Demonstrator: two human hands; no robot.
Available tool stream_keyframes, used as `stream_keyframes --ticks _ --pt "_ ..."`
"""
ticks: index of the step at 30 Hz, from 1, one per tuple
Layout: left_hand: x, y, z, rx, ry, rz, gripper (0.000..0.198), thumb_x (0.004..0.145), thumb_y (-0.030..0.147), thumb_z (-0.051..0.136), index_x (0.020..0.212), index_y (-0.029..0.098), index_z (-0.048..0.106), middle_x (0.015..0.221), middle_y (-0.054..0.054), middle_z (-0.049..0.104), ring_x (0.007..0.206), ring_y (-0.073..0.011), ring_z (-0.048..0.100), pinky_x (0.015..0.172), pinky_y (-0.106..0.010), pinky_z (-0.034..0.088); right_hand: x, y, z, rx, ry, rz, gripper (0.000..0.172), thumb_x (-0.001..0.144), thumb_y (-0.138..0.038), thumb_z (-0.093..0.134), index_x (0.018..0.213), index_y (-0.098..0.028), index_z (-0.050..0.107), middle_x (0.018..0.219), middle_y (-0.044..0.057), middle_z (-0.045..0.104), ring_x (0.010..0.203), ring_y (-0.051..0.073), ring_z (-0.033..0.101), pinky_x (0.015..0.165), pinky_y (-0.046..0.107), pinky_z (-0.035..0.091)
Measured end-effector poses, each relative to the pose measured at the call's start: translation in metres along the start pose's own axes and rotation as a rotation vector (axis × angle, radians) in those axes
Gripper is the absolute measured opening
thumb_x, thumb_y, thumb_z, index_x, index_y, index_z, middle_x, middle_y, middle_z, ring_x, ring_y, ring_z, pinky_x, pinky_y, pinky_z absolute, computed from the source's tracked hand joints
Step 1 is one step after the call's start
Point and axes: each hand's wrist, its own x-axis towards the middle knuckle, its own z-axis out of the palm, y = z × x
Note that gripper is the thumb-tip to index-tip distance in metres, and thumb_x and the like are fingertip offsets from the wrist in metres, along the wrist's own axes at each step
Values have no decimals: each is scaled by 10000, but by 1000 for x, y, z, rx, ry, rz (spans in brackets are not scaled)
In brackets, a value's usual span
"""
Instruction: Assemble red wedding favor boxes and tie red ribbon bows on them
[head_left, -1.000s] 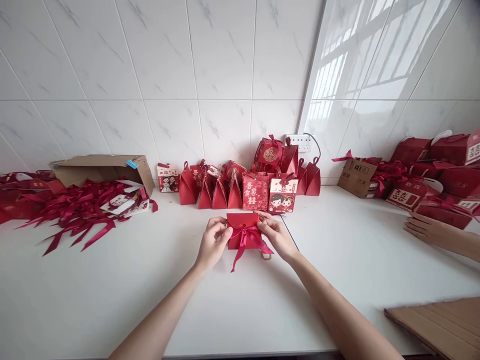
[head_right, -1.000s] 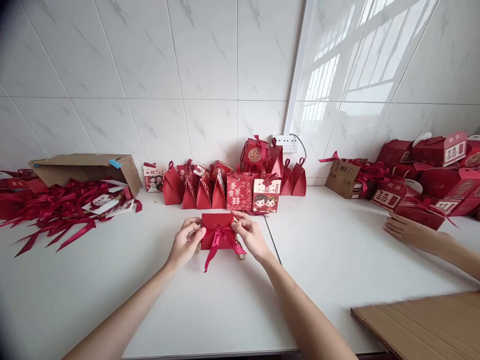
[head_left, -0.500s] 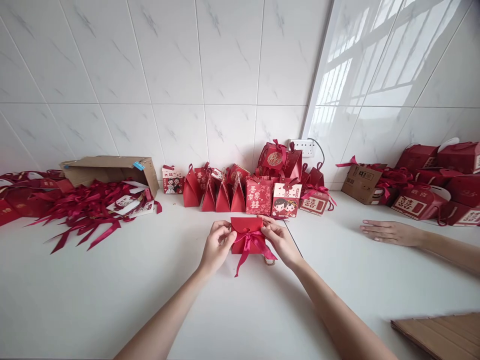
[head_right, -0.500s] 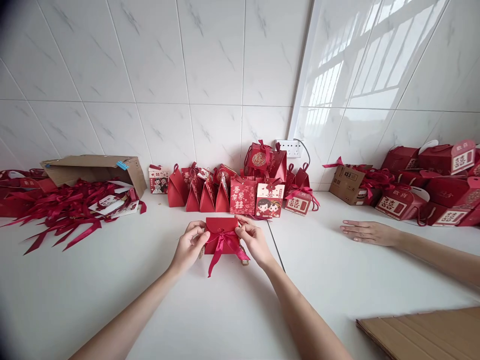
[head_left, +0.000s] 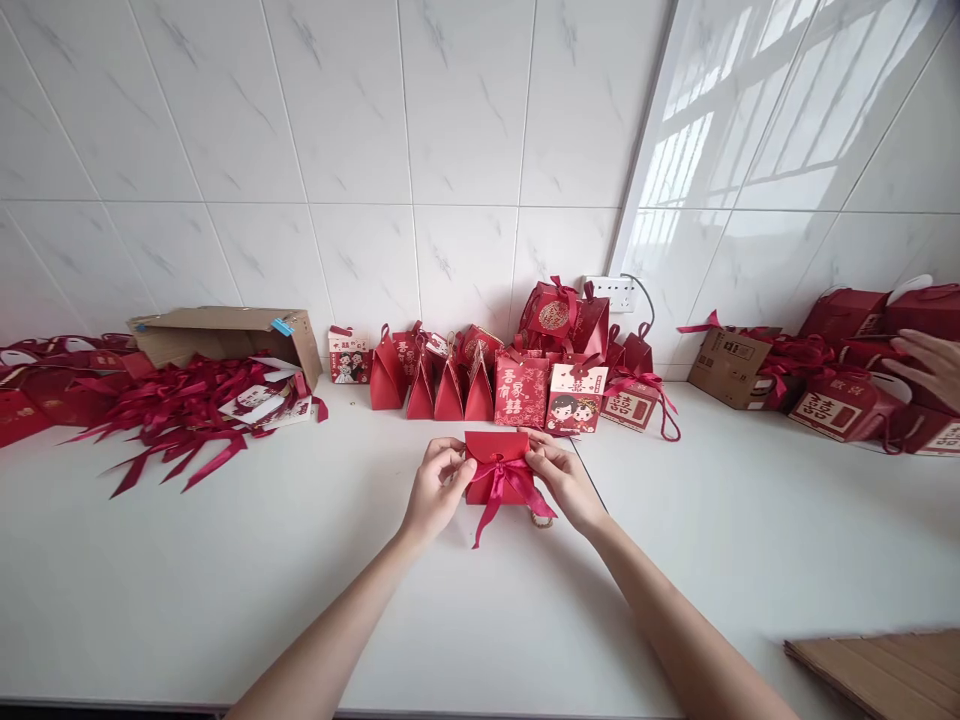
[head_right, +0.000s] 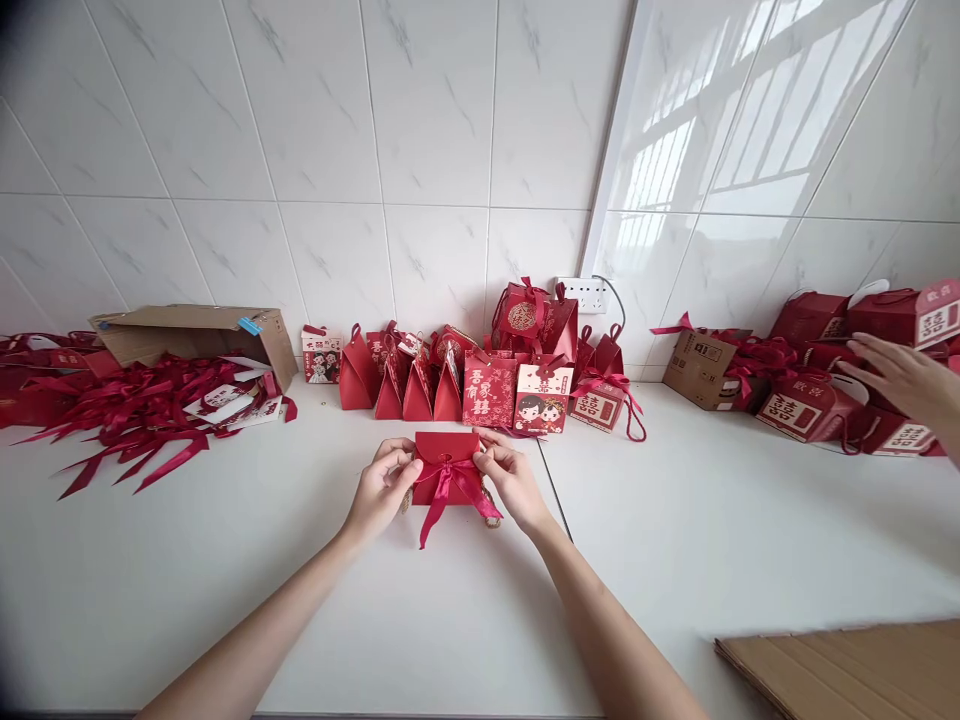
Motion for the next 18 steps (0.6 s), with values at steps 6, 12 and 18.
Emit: stream_keyframes --ticks 6,12,18 --pt "0 1 0 6 4 5 359 757 440 593 533 181 485 941 -62 537 793 -169 602 580 -247 513 0 0 0 -11 -1 -4 477 669 -604 701 509 -197 510 1317 88 505 1277 312 409 1008 392 342" --pt "0 0 0 8 9 7 364 756 426 591 520 181 463 918 -66 534 793 -170 601 584 -248 510 0 1 -1 -27 -5 -7 459 698 -587 689 520 -195 529 1323 90 508 1248 305 440 1018 394 323" --pt "-1 0 0 15 11 3 358 764 438 584 537 183 476 932 -64 535 800 -167 601 591 -245 509 0 0 -2 -29 -4 -15 452 705 -584 686 517 -197 548 1332 81 507 1229 311 459 1019 404 319"
